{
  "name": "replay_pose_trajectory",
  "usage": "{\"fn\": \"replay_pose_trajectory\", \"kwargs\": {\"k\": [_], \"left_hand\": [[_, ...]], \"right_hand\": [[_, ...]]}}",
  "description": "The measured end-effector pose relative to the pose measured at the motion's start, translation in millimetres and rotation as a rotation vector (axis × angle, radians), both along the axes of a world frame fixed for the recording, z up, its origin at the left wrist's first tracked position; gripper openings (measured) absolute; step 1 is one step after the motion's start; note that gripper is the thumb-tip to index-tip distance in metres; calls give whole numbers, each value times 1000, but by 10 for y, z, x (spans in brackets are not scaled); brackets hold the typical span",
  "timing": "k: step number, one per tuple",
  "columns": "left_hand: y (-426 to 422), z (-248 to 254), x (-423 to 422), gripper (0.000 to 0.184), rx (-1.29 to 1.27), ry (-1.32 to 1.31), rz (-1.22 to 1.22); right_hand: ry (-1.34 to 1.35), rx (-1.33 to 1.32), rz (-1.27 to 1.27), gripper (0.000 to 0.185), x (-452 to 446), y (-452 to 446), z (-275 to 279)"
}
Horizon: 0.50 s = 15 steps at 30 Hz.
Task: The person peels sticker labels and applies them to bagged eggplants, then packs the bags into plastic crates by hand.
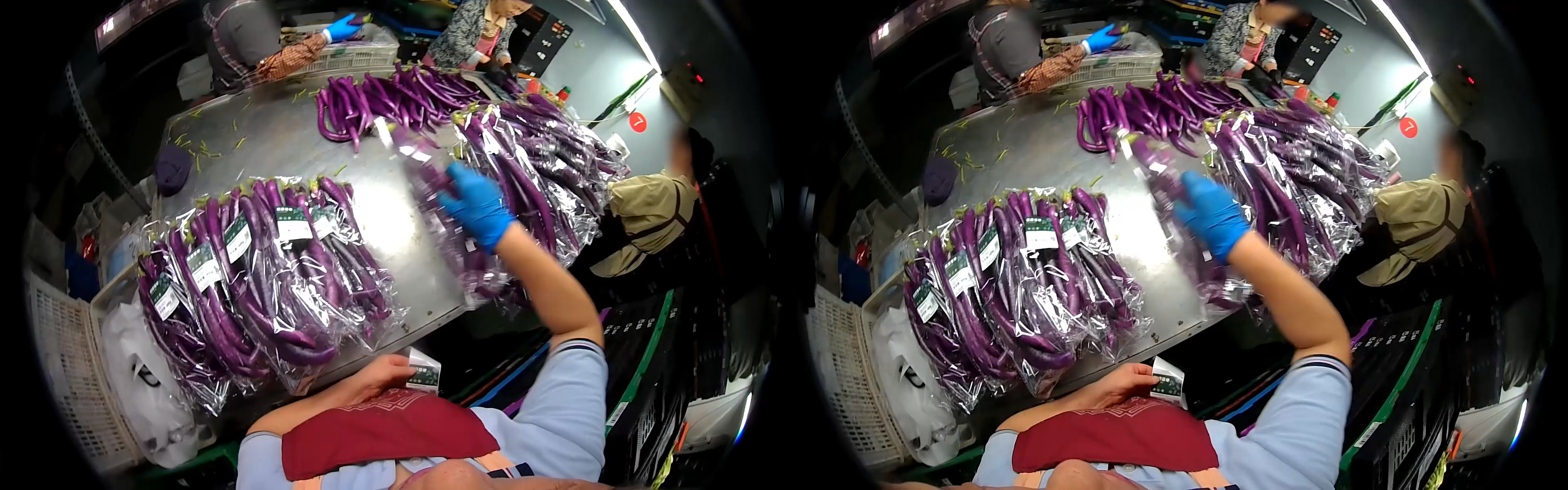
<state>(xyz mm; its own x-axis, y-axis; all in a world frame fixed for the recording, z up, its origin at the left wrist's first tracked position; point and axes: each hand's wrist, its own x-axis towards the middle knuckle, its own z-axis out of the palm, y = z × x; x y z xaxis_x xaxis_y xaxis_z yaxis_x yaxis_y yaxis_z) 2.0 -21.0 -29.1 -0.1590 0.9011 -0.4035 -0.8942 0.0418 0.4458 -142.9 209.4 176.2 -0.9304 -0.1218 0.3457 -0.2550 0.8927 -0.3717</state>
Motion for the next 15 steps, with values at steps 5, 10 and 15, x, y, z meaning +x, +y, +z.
{"fn": "replay_pose_trajectory", "kwargs": {"k": [5, 10, 15], "left_hand": [[-103, 13, 31, 24, -79, 60, 53], [-161, -50, 41, 23, -95, -12, 120], [-8, 213, -80, 22, -51, 142, 237]], "right_hand": [[-455, -594, -144, 33, -444, 101, -2122], [-506, -900, -191, 31, -387, 211, -2752], [-505, -545, 102, 32, 49, 25, -1675]]}}
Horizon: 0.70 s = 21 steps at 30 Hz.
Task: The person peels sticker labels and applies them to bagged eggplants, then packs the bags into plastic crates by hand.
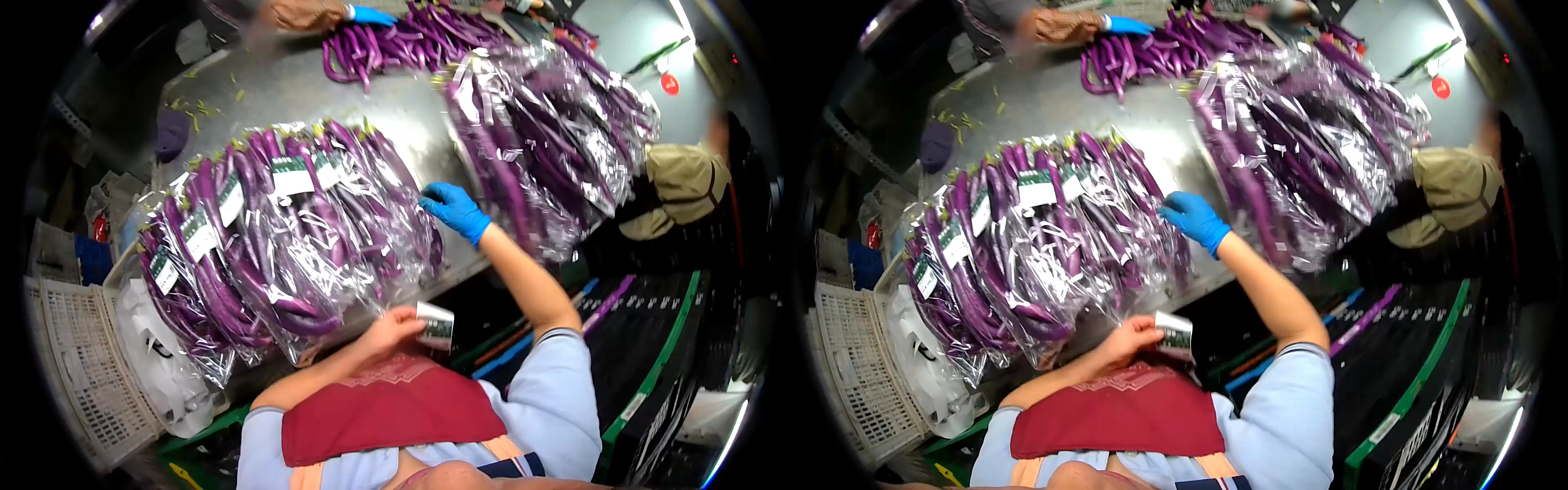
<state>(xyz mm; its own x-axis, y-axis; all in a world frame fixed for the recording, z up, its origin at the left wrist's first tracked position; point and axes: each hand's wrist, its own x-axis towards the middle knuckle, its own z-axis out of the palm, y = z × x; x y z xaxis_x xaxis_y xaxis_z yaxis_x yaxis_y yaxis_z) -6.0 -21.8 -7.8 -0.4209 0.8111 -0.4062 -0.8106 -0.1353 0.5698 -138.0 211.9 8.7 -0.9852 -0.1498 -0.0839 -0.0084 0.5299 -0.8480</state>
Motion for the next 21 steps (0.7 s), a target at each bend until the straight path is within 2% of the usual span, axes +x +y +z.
{"fn": "replay_pose_trajectory", "kwargs": {"k": [1, 3, 5, 7, 9, 11, 12, 15, 18, 21], "left_hand": [[36, 47, -26, 22, 44, 9, 23], [93, 208, -90, 20, -2, -8, -10], [139, 297, -113, 18, 77, -6, 3], [156, 189, -103, 18, 75, 17, -28], [162, 114, -84, 19, 56, 8, -81], [158, 120, -73, 22, 45, 5, -154], [151, 88, -49, 23, 26, 12, -161], [112, 59, -49, 25, -8, -44, -171], [121, -28, -2, 24, -17, -40, -123], [123, -10, -21, 23, -83, -194, -70]], "right_hand": [[-183, -209, 138, 34, 165, -48, 213], [-410, -404, 331, 39, 516, -182, 577], [-480, -235, 428, 43, 767, -250, 734], [-779, 160, 593, 33, 761, -198, 836], [-713, -81, 542, 25, 802, -73, 655], [-770, -172, 384, 20, 778, 30, 616], [-713, -280, 339, 17, 769, 57, 599], [-642, -179, 246, 21, 739, 114, 564], [-10, 170, 165, 20, 762, 51, 414], [56, 123, 433, 22, 935, -112, 570]]}}
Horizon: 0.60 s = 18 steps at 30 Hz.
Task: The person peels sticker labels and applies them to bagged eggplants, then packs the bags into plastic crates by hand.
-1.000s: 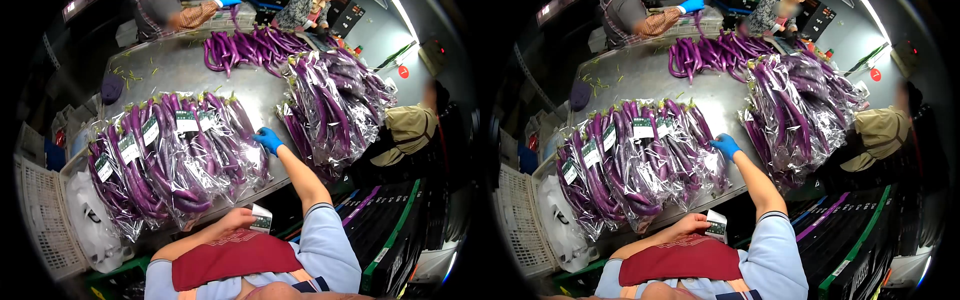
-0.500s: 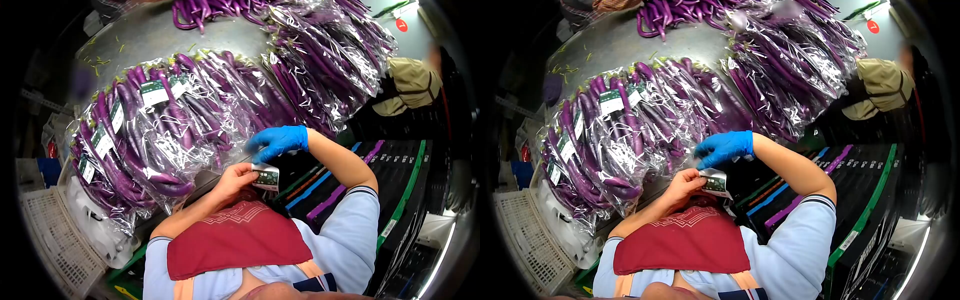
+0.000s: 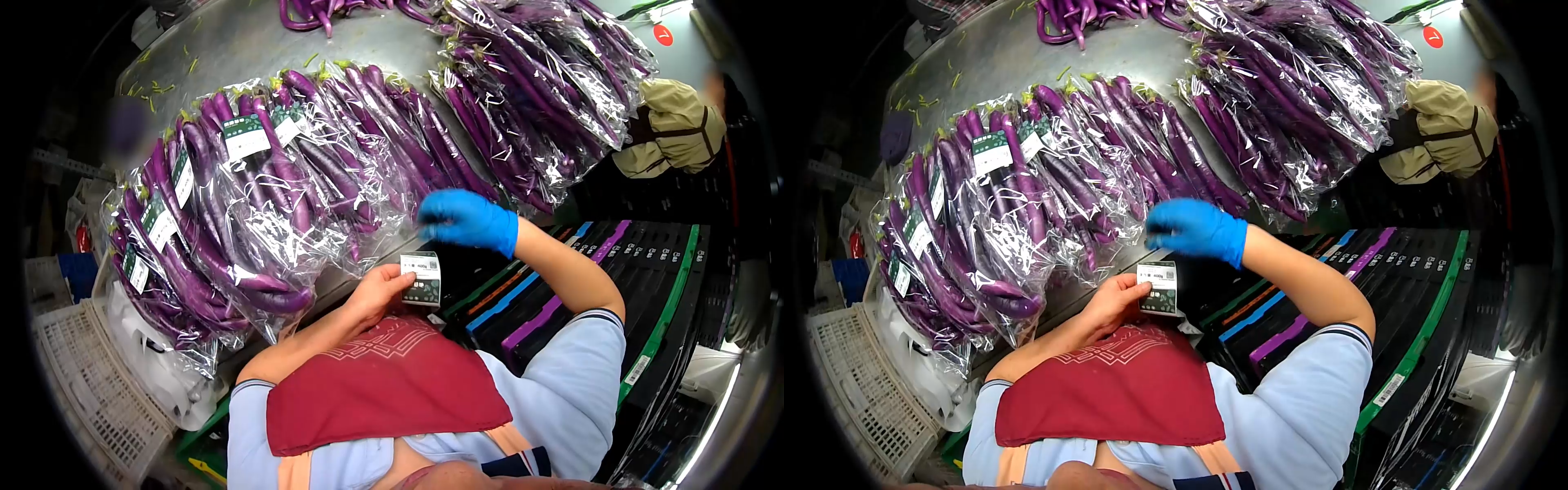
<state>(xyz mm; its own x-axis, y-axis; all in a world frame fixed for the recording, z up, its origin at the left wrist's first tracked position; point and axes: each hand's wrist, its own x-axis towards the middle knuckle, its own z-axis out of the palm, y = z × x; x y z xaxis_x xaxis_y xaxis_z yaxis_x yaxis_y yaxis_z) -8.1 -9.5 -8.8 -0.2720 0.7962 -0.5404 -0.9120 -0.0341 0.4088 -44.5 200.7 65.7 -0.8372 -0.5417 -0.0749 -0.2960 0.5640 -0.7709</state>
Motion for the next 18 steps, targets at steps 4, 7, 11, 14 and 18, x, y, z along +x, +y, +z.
{"fn": "replay_pose_trajectory", "kwargs": {"k": [4, 7, 11, 14, 18], "left_hand": [[-12, -22, -13, 19, -94, 113, 3], [-21, -60, 4, 16, -65, 71, 23], [2, -191, 104, 15, 32, 140, 108], [-21, -175, 73, 19, -64, 229, 23], [-25, -203, 102, 14, -158, 177, -12]], "right_hand": [[-88, 266, 63, 22, 393, -231, -120], [-111, 211, 25, 24, 520, -250, -287], [-53, 196, -83, 23, 557, -190, -420], [-105, 236, -20, 23, 561, -222, -407], [-36, 341, 22, 21, 607, -300, -487]]}}
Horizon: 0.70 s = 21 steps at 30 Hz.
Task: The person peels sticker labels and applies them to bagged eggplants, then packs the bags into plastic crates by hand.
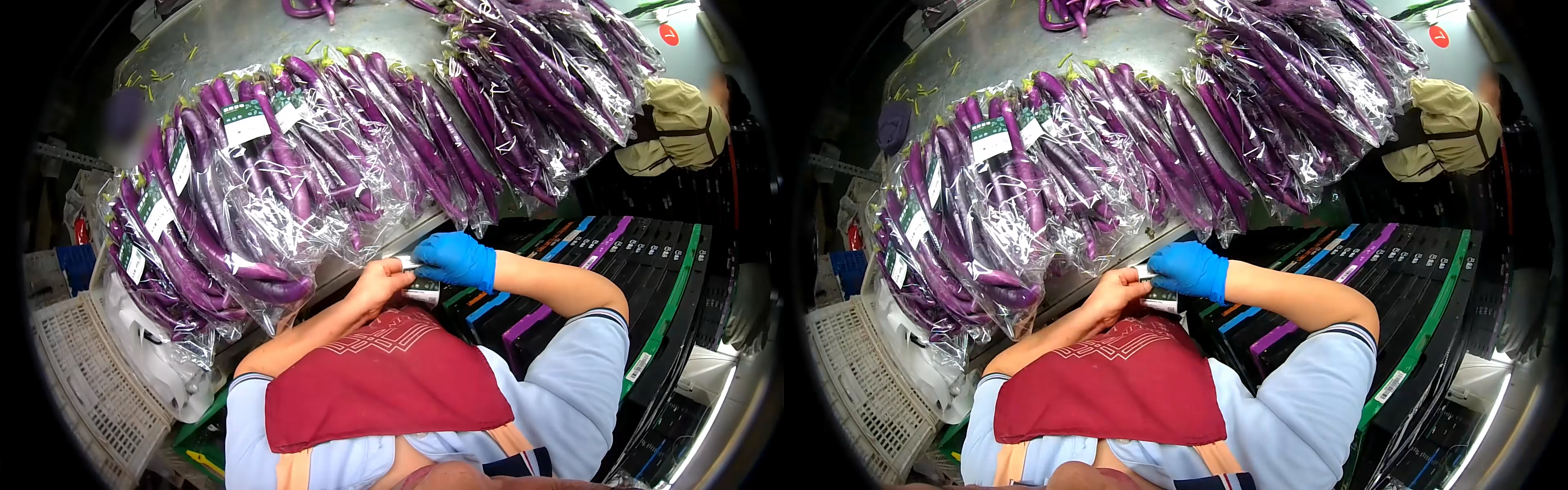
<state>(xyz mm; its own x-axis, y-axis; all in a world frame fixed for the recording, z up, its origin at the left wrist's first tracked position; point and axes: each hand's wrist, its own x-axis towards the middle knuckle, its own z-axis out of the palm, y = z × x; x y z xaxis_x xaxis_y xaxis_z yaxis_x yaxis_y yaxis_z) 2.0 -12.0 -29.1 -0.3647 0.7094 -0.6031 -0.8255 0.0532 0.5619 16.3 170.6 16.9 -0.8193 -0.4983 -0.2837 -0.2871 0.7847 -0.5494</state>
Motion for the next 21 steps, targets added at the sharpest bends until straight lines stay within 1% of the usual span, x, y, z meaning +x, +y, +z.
{"fn": "replay_pose_trajectory", "kwargs": {"k": [1, 4, 5, 6, 8, 10, 11, 12, 14, 16, 17, 18, 20, 21], "left_hand": [[-13, 3, -6, 13, -15, -31, -23], [9, 2, -1, 9, 2, -92, -46], [0, -84, 12, 9, -21, -58, -86], [-8, -52, -7, 10, -21, -72, -113], [12, 63, -37, 12, -30, -68, -141], [23, 1, 6, 17, 2, -48, -152], [27, -28, 4, 17, 6, -51, -156], [37, -10, -13, 17, 9, -57, -160], [64, 90, -48, 16, 13, -83, -116], [94, 118, -85, 16, 31, -101, -70], [91, 44, -90, 15, 13, -76, -87], [99, 46, -88, 15, 21, -83, -101], [128, 70, -110, 16, 39, -90, -124], [145, 142, -127, 19, 70, -101, -124]], "right_hand": [[65, -10, 6, 21, 17, -16, -17], [74, 59, 109, 22, 33, -39, -70], [117, -12, 85, 22, 53, -33, -112], [81, -29, 58, 21, 55, -14, -115], [7, -72, -82, 20, 21, 29, -113], [-13, -135, -259, 20, -127, 127, -4], [-109, -293, -383, 22, -202, 193, 69], [-212, -386, -455, 24, -274, 270, 74], [-130, -276, -230, 22, -302, 313, 136], [-242, -174, -65, 29, -219, 196, 262], [-250, -86, -29, 29, -162, 139, 285], [-159, -98, -17, 29, -118, 137, 213], [-79, -235, -80, 28, -235, 260, 147], [-22, -320, -232, 26, -382, 326, 156]]}}
